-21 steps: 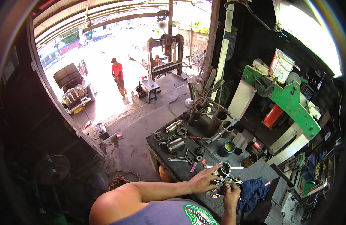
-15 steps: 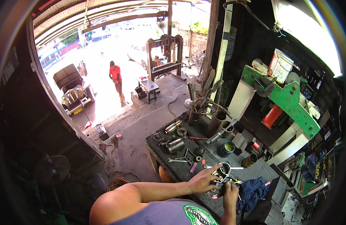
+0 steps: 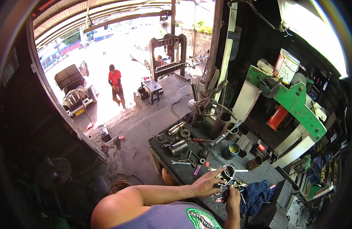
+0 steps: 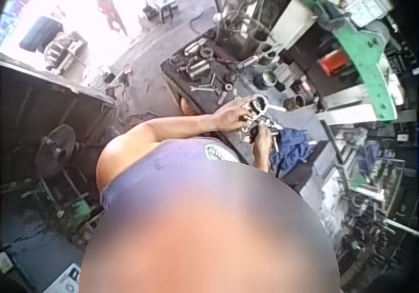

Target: The person disassembles a mechanical housing on a workbench, removes internal components, and uses a screwdriver to adjust or remove parts. They handle the housing and small metal pieces, occasionally wiping them with a cloth.

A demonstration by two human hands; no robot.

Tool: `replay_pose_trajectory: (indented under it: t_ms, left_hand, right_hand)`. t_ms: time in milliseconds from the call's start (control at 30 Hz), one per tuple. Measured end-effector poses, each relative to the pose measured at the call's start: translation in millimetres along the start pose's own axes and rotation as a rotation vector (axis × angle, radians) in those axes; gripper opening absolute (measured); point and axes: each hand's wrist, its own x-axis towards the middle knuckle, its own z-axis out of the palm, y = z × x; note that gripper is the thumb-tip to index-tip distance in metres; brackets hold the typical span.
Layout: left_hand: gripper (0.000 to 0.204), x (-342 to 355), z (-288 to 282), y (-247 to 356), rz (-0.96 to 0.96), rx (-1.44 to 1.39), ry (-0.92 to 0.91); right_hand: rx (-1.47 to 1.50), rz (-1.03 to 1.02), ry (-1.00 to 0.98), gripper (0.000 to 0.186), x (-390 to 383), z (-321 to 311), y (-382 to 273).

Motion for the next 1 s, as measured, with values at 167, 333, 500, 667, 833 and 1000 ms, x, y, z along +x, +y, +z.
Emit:
replay_pose_trajectory:
  t_ms: [167,333,500,667,833,1000]
  left_hand:
    - [0.046,-1.2,-1.4,1.4,-0.005,0.005,-0.005]
    - [0.046,-2.8,3.9,-3.2,-0.014,0.007,-0.013]
    - [0.044,-1.7,0.5,1.1,-0.025,-0.017,-0.015]
    - [0.049,0.0,-5.3,8.4,-0.082,0.018,-0.054]
    - [0.055,14.6,0.7,0.4,0.023,0.035,0.035]
    - [0.05,0.4,0.4,10.0,-0.074,0.011,0.002]
  right_hand:
    - [-0.135,-0.164,0.159,0.04,6.8,5.2,4.7]
    - [-0.032,-0.049,0.059,0.037,2.7,6.0,6.5]
    - [0.462,0.179,0.1,0.028,-9.5,19.0,-6.8]
    - [0.605,0.152,0.062,0.029,-5.9,28.7,-9.6]
    - [0.388,0.052,0.01,0.029,7.0,16.9,-6.3]
    - [0.3,0.139,0.038,0.028,-8.6,15.1,-17.7]
